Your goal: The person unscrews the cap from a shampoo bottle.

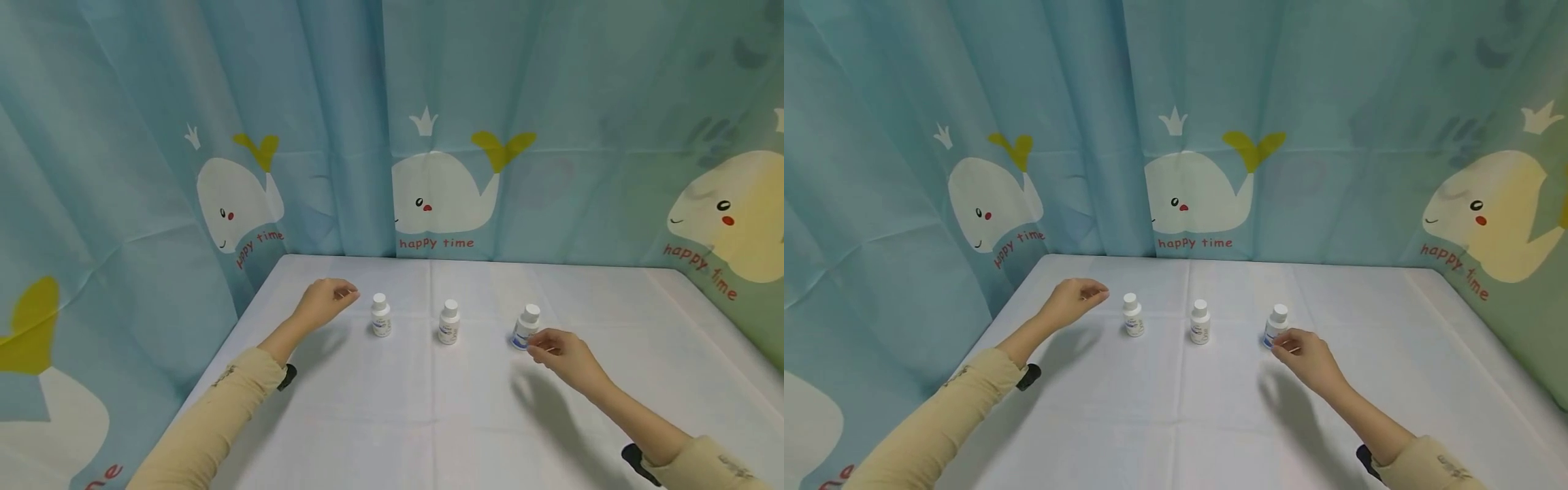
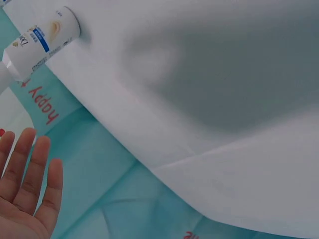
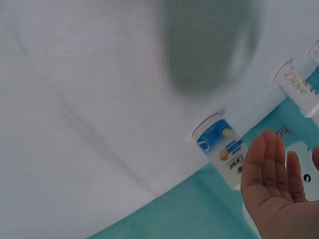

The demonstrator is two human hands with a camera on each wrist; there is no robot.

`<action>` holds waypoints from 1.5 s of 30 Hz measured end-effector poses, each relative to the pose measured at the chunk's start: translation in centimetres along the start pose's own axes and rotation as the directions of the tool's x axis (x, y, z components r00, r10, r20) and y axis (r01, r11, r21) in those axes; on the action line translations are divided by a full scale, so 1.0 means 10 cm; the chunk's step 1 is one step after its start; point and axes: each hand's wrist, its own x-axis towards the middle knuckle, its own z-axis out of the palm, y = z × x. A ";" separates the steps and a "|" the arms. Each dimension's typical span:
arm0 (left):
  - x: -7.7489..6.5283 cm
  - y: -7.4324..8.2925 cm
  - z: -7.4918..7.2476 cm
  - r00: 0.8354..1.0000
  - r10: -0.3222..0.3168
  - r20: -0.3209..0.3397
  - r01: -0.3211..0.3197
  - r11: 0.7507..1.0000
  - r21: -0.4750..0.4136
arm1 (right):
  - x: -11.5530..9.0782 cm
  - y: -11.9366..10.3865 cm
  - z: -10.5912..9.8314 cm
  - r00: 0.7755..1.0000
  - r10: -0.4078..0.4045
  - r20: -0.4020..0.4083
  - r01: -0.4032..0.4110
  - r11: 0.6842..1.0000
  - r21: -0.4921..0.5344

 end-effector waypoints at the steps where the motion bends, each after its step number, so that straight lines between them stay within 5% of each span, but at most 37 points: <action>1: 0.01 0.00 0.01 1.000 -0.007 0.003 0.007 1.000 -0.009 | 0.00 -0.01 0.02 1.000 -0.005 0.008 0.005 1.000 0.013; 18: 0.10 -0.01 0.08 1.000 -0.026 -0.010 0.023 0.980 -0.198 | 0.12 -0.24 0.41 0.988 -0.145 0.052 0.137 0.983 0.124; 32: 0.15 0.10 0.16 1.000 -0.021 0.017 0.025 0.958 -0.287 | 0.23 -0.39 0.64 0.969 -0.199 0.144 0.162 0.958 0.235; 45: 0.16 0.14 0.24 0.998 -0.047 0.040 0.058 0.943 -0.329 | 0.38 -0.59 0.86 0.929 -0.312 0.198 0.248 0.924 0.290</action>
